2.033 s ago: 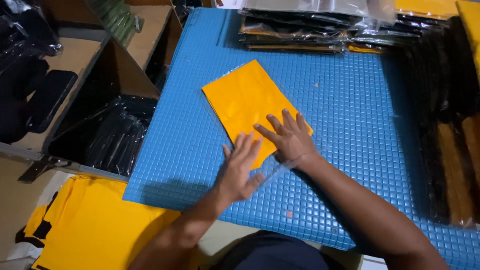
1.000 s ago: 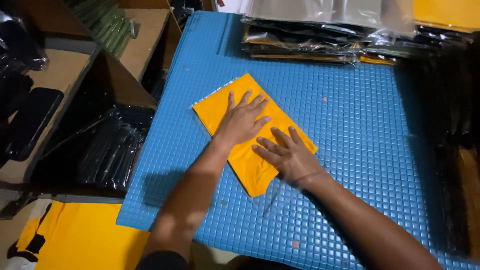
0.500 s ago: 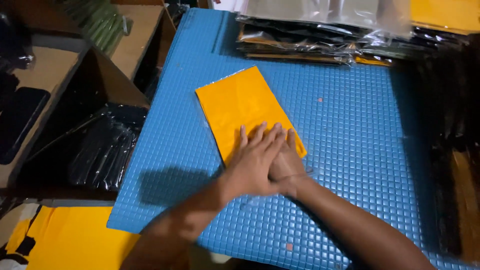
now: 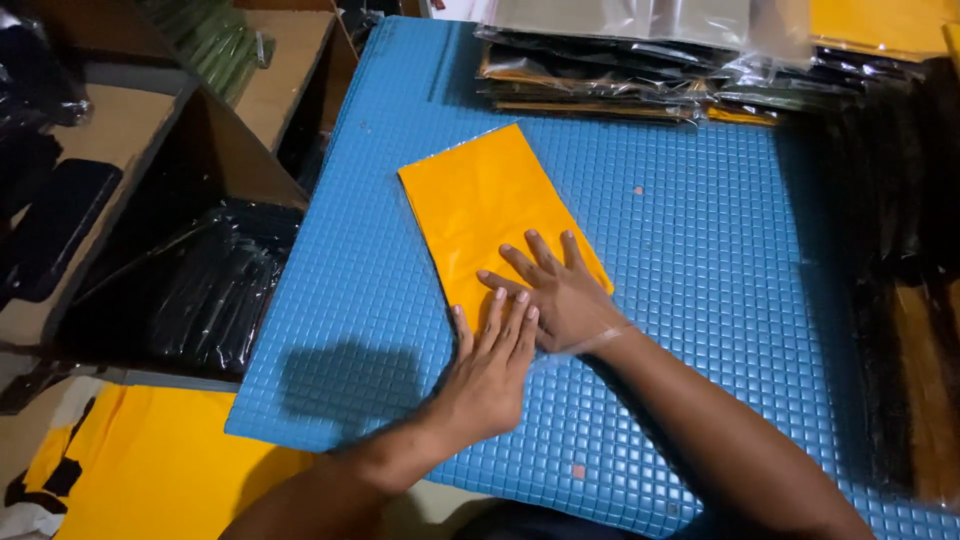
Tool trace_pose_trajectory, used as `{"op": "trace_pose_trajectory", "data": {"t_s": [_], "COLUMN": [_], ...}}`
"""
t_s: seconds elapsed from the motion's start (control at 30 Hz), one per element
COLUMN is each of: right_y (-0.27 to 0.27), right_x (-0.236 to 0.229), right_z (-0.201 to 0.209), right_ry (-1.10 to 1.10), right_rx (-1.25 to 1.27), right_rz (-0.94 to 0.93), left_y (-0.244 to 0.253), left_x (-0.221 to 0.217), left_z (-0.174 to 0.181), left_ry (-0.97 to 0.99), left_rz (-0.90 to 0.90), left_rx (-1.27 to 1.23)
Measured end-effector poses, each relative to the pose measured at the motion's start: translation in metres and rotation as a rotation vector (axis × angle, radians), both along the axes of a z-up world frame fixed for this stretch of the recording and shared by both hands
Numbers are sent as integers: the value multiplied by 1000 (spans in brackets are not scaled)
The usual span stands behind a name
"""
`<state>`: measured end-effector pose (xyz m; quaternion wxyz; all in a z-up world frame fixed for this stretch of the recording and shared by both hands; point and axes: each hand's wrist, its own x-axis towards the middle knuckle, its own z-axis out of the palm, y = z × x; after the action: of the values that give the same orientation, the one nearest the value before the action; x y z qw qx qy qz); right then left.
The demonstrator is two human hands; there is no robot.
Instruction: The person places a folded yellow t-shirt into a clear plastic bag, smooths it flat, and sets the packaged item aside. They then unfold a second yellow t-shirt on the table, smooth out wrinkles, and begin folding it.
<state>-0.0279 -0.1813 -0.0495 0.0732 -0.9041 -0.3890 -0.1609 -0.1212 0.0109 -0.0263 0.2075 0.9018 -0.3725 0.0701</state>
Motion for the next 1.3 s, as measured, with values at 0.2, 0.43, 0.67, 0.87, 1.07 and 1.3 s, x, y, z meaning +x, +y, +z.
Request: {"op": "trace_pose_trajectory", "data": {"t_s": [0.2, 0.43, 0.67, 0.87, 1.07, 1.3], "right_y": [11, 0, -17, -4, -6, -14], "right_x": [-3, 9, -21, -16, -15, -65], "right_z": [31, -30, -26, 1, -6, -1], "right_ry": [92, 108, 210, 279, 248, -248], "right_rx": [-149, -193, -189, -187, -154, -184], "right_rz": [-160, -393, -402, -445, -437, -309], "left_y": [-1, -1, 1, 0, -1, 15], "left_x": [0, -2, 0, 0, 0, -2], "left_z": [-15, -14, -12, -13, -14, -6], "left_ry": [-39, -92, -61, -73, -65, -167], "left_rz": [-26, 24, 72, 62, 78, 92], "left_rx": [13, -7, -69, -62, -71, -43]}}
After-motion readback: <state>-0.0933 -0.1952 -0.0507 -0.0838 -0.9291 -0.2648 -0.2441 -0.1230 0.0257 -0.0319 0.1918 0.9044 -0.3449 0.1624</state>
